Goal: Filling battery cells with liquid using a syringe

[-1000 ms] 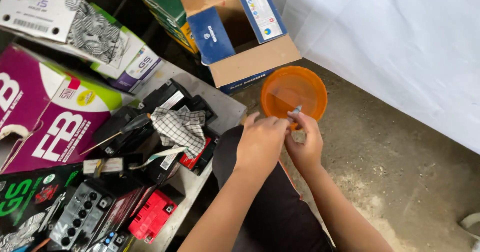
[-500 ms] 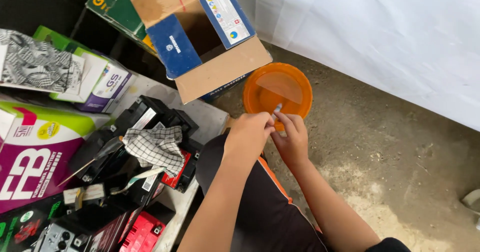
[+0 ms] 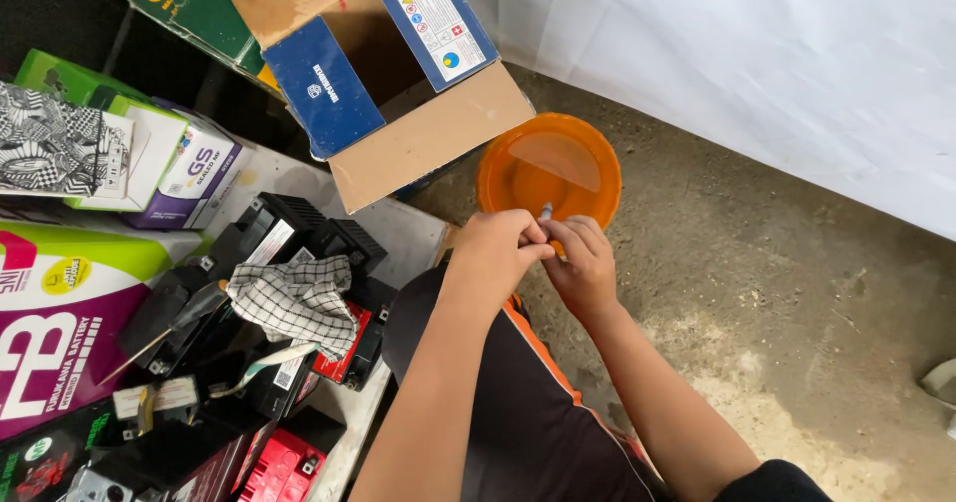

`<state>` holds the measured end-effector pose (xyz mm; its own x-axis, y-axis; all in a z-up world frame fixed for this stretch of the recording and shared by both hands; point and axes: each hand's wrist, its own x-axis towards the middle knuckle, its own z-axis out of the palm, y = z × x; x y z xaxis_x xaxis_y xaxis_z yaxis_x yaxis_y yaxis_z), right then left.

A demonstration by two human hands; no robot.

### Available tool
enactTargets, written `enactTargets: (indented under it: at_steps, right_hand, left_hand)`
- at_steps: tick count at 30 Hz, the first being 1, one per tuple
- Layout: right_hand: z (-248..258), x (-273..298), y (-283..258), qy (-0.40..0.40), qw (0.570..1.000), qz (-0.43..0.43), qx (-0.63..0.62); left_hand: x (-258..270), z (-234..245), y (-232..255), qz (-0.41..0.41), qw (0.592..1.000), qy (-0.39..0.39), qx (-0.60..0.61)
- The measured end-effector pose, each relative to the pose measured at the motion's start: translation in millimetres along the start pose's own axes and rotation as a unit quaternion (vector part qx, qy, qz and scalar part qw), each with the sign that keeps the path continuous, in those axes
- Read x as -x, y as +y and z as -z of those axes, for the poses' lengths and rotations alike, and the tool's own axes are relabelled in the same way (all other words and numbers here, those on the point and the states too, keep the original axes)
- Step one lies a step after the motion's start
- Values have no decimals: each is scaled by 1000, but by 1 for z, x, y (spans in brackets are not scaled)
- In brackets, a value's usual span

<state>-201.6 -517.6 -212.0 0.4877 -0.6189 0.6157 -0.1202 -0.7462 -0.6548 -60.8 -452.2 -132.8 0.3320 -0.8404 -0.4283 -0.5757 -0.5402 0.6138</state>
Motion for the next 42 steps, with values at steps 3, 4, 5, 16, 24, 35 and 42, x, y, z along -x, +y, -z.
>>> enactTargets:
  at_steps: [3,4,5,16,24,35,42]
  right_hand:
    - [-1,1,1,-6,1000,-5,-3]
    - [-1,0,1,-7,1000,-6,-4]
    - [-1,-1,1,-9,1000,3,-3]
    - [1,2,0,-34,999,7,3]
    - [-4,3,-7,-34,999,-7,-11]
    - [-5,9,-10,-28,999,-34,-8]
    - [-19,15,-3,-10,999,-35,5]
  left_hand:
    - [-2,0,-1,7,1000,1,-7]
    - [-2,3,1,8,1000,1,-7]
    - [-1,6,3,8,1000,-8,0]
    - [-6,13,7,-3,999,-46,-8]
    - [-14,9,6,37,992,-95,-68]
    - [-16,4,2,32,993,-86,-70]
    - [-19,10,2,23,989,-107,-97]
